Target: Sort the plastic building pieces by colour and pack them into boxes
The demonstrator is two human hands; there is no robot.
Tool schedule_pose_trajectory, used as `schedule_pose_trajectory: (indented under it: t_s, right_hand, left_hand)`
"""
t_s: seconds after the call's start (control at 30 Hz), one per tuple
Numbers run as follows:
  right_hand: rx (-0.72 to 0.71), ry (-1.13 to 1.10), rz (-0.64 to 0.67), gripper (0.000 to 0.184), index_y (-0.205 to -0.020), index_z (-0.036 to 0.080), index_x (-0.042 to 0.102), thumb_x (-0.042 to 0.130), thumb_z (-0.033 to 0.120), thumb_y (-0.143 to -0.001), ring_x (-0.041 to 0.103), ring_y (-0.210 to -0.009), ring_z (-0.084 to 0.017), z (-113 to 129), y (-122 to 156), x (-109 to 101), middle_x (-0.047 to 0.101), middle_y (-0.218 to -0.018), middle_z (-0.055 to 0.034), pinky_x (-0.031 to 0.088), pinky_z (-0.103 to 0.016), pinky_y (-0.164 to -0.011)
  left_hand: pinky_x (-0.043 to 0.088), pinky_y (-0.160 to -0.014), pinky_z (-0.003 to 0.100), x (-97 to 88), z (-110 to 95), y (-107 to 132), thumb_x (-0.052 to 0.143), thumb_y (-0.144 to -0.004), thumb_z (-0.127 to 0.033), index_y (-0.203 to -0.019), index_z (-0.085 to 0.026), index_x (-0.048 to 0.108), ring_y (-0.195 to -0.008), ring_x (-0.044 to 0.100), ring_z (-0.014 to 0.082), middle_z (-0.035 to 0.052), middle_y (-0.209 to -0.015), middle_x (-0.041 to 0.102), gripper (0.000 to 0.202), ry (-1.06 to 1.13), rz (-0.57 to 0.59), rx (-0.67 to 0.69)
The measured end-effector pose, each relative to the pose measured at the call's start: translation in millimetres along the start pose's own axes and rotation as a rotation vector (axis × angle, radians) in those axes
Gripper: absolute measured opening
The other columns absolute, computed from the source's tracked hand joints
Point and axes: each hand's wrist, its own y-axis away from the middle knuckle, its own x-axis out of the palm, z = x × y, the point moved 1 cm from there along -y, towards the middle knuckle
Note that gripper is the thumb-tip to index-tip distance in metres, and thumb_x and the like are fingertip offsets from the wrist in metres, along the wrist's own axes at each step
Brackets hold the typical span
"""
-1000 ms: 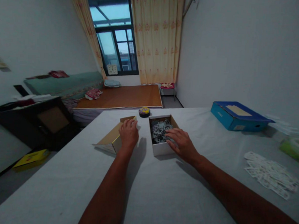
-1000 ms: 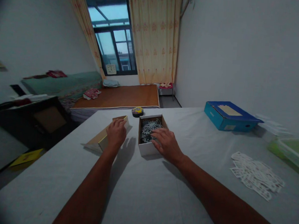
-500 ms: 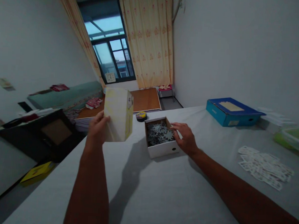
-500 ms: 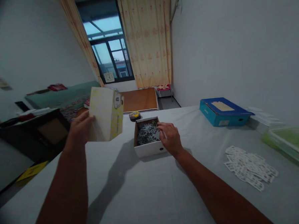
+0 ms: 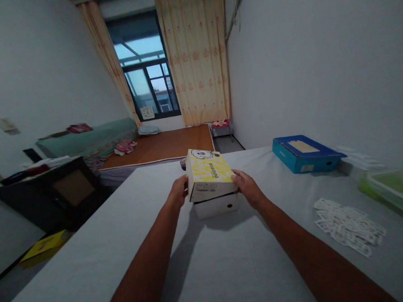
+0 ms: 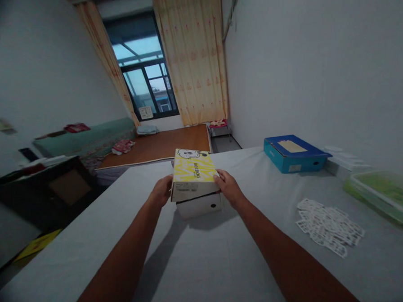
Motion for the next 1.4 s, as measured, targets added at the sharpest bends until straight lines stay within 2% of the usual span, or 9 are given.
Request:
schedule_pose_trajectory:
  t_s: [0.13,0.3,0.43,0.53,0.7,0.8,0.9,1.1,1.4]
  right_hand:
    - [0.053,0.162,-0.022,0.048,-0.123,0.015,0.061,0.056,0.042,-0.084,0.061,-0.077,-0.018,-6,-5,-8,0.068,-0.099,-0.0097,0.05,-0.023,-0.049]
    - [0.007,0.428,0.114,0.045,-0.124,0.013,0.062,0.057,0.034,-0.084,0.054,-0.056,-0.013,-10,-3,-13,0.06,-0.069,-0.0003,0.047,-0.023,-0.047]
    - [-0.15,0.667,0.071,0.037,-0.115,0.017,0.068,0.059,0.036,-0.084,0.058,-0.065,-0.014,-14,-4,-12,0.066,-0.075,-0.0015,0.049,-0.027,-0.062]
    - [-0.216,0.769,0.0,0.034,-0.108,0.017,0.07,0.057,0.04,-0.086,0.062,-0.08,-0.018,-17,-7,-14,0.069,-0.091,-0.006,0.051,-0.033,-0.076]
    - [-0.056,0.638,0.132,0.033,-0.106,0.021,0.068,0.051,0.046,-0.092,0.065,-0.093,-0.021,-16,-3,-19,0.071,-0.106,-0.0078,0.054,-0.034,-0.078]
    - [0.126,0.457,0.243,0.048,-0.115,0.021,0.064,0.056,0.059,-0.087,0.067,-0.087,-0.024,-14,2,-14,0.07,-0.111,-0.011,0.056,-0.033,-0.062]
    - [0.238,0.302,0.272,0.063,-0.124,0.02,0.059,0.064,0.065,-0.079,0.067,-0.087,-0.025,-13,3,-10,0.067,-0.117,-0.0132,0.058,-0.035,-0.06]
    - [0.321,0.152,0.243,0.072,-0.13,0.028,0.055,0.076,0.061,-0.069,0.063,-0.105,-0.028,-2,1,-39,0.063,-0.127,-0.0102,0.06,-0.04,-0.07]
    - [0.323,0.193,-0.166,0.061,-0.132,0.027,0.054,0.068,0.054,-0.079,0.064,-0.097,-0.026,5,-27,-144,0.063,-0.125,-0.0137,0.06,-0.041,-0.064]
  left_hand:
    - [0.048,-0.08,0.029,-19.1,13,8,0.067,-0.071,-0.033,-0.105,-0.021,0.065,-0.11,0.062,0.0222,0.0079,-0.112,0.071,0.037,-0.16,-0.057,0.015]
    - [0.049,-0.085,0.034,-27.6,23,19,0.056,-0.083,-0.05,-0.12,-0.026,0.059,-0.127,0.052,0.0251,0.0103,-0.141,0.055,0.044,-0.27,-0.025,-0.027]
    - [0.052,-0.084,0.038,-24.7,22,26,0.045,-0.087,-0.064,-0.124,-0.029,0.055,-0.136,0.043,0.0268,0.009,-0.155,0.038,0.052,-0.275,-0.041,-0.057]
    - [0.053,-0.086,0.04,-20.5,21,32,0.05,-0.085,-0.067,-0.125,-0.03,0.056,-0.136,0.043,0.0281,0.0087,-0.154,0.04,0.055,-0.278,0.027,-0.061]
    - [0.054,-0.086,0.045,-24.8,29,41,0.053,-0.08,-0.072,-0.123,-0.032,0.061,-0.131,0.05,0.0297,0.0094,-0.141,0.056,0.059,-0.293,0.138,-0.107]
    - [0.054,-0.087,0.046,-29.8,31,43,0.057,-0.077,-0.072,-0.123,-0.031,0.062,-0.131,0.05,0.031,0.0099,-0.14,0.057,0.062,-0.329,0.184,-0.124]
    - [0.054,-0.089,0.047,-25.1,25,45,0.066,-0.074,-0.067,-0.129,-0.033,0.058,-0.131,0.049,0.0319,0.0087,-0.142,0.056,0.065,-0.366,0.235,-0.116]
    - [0.053,-0.088,0.049,23.3,15,40,0.068,-0.075,-0.062,-0.132,-0.036,0.053,-0.131,0.049,0.0341,0.0086,-0.142,0.055,0.065,-0.341,0.339,-0.09]
    - [0.051,-0.085,0.044,161.9,28,-13,0.07,-0.074,-0.053,-0.123,-0.035,0.055,-0.121,0.056,0.0322,0.0074,-0.14,0.057,0.055,-0.336,0.467,0.067]
